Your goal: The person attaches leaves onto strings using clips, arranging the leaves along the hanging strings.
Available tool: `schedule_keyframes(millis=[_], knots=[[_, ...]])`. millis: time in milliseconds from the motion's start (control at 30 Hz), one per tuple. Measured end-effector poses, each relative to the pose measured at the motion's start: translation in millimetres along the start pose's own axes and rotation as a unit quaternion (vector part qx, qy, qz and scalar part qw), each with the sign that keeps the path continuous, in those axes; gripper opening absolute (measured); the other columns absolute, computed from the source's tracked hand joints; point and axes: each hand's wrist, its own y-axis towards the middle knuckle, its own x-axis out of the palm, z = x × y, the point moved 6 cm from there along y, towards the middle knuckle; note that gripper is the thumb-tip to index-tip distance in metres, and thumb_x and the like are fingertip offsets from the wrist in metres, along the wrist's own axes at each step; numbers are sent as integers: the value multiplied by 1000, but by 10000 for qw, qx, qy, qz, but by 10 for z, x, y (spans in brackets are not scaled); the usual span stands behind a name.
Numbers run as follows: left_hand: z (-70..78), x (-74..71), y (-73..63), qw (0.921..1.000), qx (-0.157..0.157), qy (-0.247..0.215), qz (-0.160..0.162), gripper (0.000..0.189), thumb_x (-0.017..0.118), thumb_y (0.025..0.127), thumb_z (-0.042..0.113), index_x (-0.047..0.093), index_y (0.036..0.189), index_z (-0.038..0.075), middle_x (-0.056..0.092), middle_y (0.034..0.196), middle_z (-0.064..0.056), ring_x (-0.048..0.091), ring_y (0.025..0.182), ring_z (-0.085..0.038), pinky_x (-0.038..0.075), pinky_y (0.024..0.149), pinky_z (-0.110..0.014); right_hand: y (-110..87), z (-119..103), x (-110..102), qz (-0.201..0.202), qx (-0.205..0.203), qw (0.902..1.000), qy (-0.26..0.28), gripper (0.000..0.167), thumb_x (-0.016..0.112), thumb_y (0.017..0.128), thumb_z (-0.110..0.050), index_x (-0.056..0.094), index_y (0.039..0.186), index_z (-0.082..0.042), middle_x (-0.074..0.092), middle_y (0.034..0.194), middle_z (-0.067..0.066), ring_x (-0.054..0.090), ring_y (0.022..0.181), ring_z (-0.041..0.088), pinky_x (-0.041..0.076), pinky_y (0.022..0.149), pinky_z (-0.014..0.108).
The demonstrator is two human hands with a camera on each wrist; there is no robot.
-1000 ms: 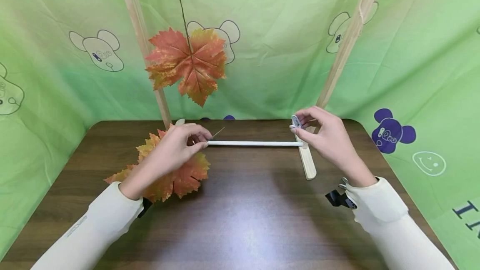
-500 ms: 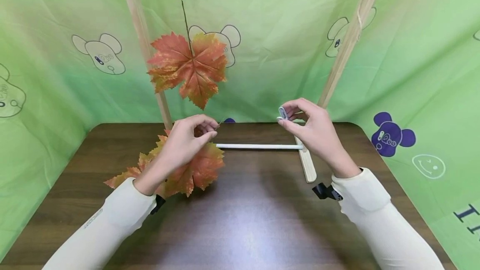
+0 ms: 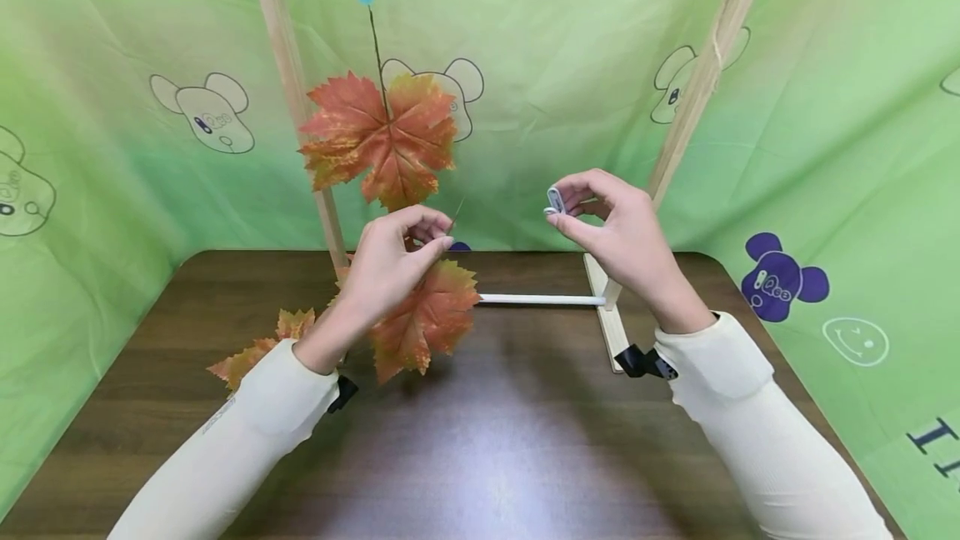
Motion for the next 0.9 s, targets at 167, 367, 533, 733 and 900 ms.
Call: schedule_keyframes(millis=[167, 367, 533, 733, 900], knots=[[66, 34, 58, 9998, -18, -184, 94, 10, 76, 96, 8, 77, 106, 8, 75, 94, -6, 67, 84, -16, 53, 76, -27, 82, -84, -33, 88, -71, 9998, 146, 25, 77, 92, 0, 72, 116, 3, 67, 99, 2, 65, 91, 10, 55, 86, 16], [179, 45, 118, 9991, 117, -371, 180, 9, 76, 95, 8, 76, 104, 7, 74, 93, -6, 67, 83, -16, 55, 78, -30, 167, -153, -59, 104, -34, 9996, 278, 25, 77, 92, -2, 72, 116, 2, 68, 97, -4, 65, 92, 13, 55, 88, 17], [256, 40, 174, 9984, 188, -434, 312, 8, 76, 96, 9, 76, 104, 7, 73, 93, -6, 66, 83, -15, 53, 77, -28, 239, -213, -82, 145, -50, 9992, 371, 26, 77, 92, -2, 72, 117, 2, 68, 97, -5, 65, 91, 13, 55, 86, 18], [337, 39, 242, 9969, 269, -573, 470, 8, 76, 96, 9, 76, 103, 7, 73, 92, -6, 65, 82, -16, 52, 78, -28, 322, -319, -99, 190, -97, 9987, 456, 26, 77, 92, -2, 71, 117, 3, 68, 96, -7, 65, 91, 13, 55, 85, 19], [384, 25, 328, 9948, 340, -794, 531, 9, 76, 96, 9, 76, 104, 5, 73, 92, -8, 65, 80, -17, 53, 79, -32, 390, -416, -120, 231, -143, 9982, 537, 25, 77, 92, -3, 72, 116, 3, 70, 95, -6, 66, 91, 13, 56, 84, 20]])
